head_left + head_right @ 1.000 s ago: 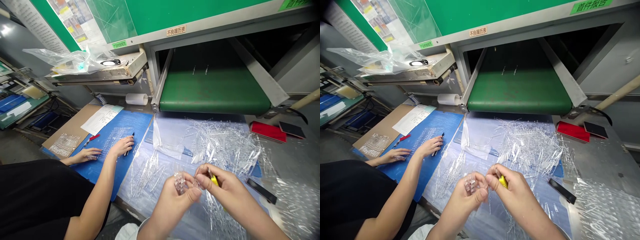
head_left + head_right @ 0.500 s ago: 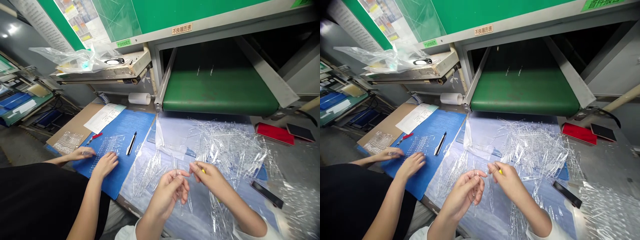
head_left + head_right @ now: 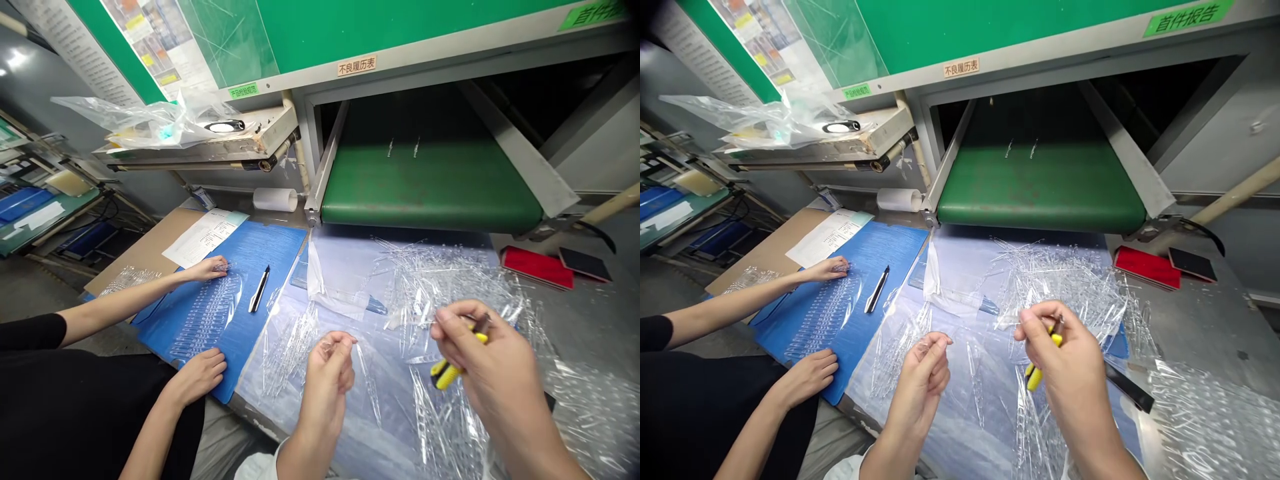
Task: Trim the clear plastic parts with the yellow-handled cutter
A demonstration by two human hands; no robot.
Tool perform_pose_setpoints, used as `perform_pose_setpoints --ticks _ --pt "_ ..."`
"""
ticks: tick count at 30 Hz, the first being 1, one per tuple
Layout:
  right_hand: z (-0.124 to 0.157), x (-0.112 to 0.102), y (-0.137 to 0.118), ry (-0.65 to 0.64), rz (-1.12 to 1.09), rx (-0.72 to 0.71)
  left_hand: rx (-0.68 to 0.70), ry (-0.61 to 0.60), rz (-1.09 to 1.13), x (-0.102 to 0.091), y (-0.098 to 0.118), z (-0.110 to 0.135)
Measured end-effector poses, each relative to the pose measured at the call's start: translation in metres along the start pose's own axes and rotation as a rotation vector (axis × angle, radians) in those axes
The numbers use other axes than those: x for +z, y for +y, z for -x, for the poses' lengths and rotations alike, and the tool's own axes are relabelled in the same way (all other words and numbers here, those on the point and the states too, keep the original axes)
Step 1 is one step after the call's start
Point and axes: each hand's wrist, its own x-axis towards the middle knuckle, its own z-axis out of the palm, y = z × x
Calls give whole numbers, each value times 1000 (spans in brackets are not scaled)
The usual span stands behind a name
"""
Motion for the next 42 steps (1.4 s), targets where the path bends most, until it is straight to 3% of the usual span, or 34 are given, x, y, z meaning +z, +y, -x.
perform_pose_setpoints --ticks 3,7,11,15,21,42 --pt "14 7 0 54 74 -11 112 42 -91 7 -1 2" --pt "40 24 10 -167 244 45 184 -20 -87 18 6 4" --pt "46 17 9 -333 334 26 141 -127 -149 18 19 7" --pt "37 2 -13 -400 529 -129 107 -247 -274 16 27 15" --pt "33 3 -30 -622 705 -380 130 -354 -342 15 26 21" --pt "32 2 -30 -676 655 -424 224 -387 -487 15 32 27"
